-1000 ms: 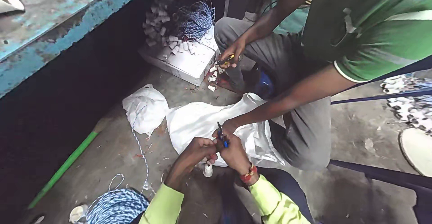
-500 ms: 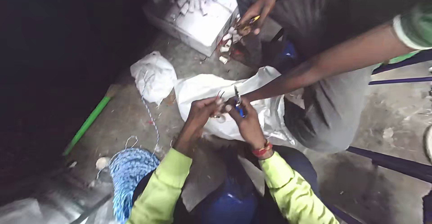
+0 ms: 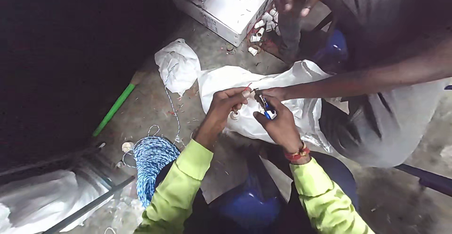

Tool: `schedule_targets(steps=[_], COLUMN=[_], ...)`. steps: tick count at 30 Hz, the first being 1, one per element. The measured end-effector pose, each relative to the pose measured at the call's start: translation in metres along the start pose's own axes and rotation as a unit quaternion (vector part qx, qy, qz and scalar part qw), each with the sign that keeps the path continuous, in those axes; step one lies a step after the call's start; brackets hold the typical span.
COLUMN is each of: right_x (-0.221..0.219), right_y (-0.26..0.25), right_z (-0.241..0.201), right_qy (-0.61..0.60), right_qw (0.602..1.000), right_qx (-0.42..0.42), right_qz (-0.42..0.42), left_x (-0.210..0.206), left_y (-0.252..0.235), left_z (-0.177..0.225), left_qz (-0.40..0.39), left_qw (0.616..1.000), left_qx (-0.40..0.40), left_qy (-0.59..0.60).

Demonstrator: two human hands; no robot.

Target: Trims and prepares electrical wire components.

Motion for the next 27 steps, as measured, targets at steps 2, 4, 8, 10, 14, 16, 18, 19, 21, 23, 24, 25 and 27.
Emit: schedule_targets(steps=[2, 4, 8, 10, 14, 16, 18, 19, 21, 23, 24, 25, 27], right_x=[0.0, 0.001, 0.0, 0.0, -0.001, -0.001, -0.001, -0.001, 0.0, 0.0, 0.0, 0.001, 0.001], right_y=[0.0, 0.001, 0.001, 0.001, 0.002, 0.003, 0.003, 0.003, 0.004, 0.003, 0.003, 0.003, 0.004], right_z=[0.0, 0.0, 0.001, 0.0, -0.003, -0.005, -0.006, -0.007, -0.008, -0.008, -0.008, -0.009, -0.011], right_qy=[0.006, 0.013, 0.024, 0.026, 0.029, 0.041, 0.055, 0.063, 0.078, 0.096, 0.101, 0.107, 0.115], right_qw=[1.0, 1.0, 1.0, 1.0, 1.0, 0.999, 0.998, 0.998, 0.996, 0.994, 0.993, 0.993, 0.992], right_qx=[0.0, -0.005, -0.01, 0.001, 0.011, 0.014, 0.022, 0.03, 0.041, 0.05, 0.051, 0.052, 0.051], right_qz=[0.003, 0.005, 0.0, 0.002, -0.002, -0.001, 0.002, 0.005, 0.011, 0.016, 0.017, 0.02, 0.027], left_x=[0.0, -0.004, -0.009, -0.01, -0.008, -0.004, -0.003, -0.004, -0.004, -0.002, -0.001, -0.001, -0.001], left_y=[0.003, 0.011, 0.017, 0.018, 0.02, 0.012, 0.008, 0.008, 0.007, 0.001, -0.002, -0.004, -0.003], left_z=[0.001, 0.005, 0.007, 0.007, 0.006, 0.002, 0.0, 0.0, 0.0, -0.001, -0.001, -0.001, 0.0], left_qz=[0.002, 0.002, -0.012, -0.014, -0.008, -0.009, -0.015, -0.018, -0.016, -0.01, -0.004, -0.001, 0.003], left_qw=[1.0, 1.0, 1.0, 0.999, 0.999, 0.999, 0.999, 0.999, 0.999, 0.999, 1.0, 1.0, 1.0], left_qx=[0.005, 0.02, 0.029, 0.028, 0.032, 0.023, 0.018, 0.018, 0.017, 0.015, 0.013, 0.014, 0.014], left_qy=[0.011, 0.004, -0.005, -0.013, -0.032, -0.028, -0.027, -0.033, -0.039, -0.032, -0.019, -0.013, -0.012])
Point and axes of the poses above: each hand's wrist, its own y-axis away from the middle knuckle, its own x-axis out of the back of the hand, z = x × y, the point moved 9 cm from there along -y, towards the middle knuckle, and after that the axes turned 12 degrees about -z, right-handed, at the moved point
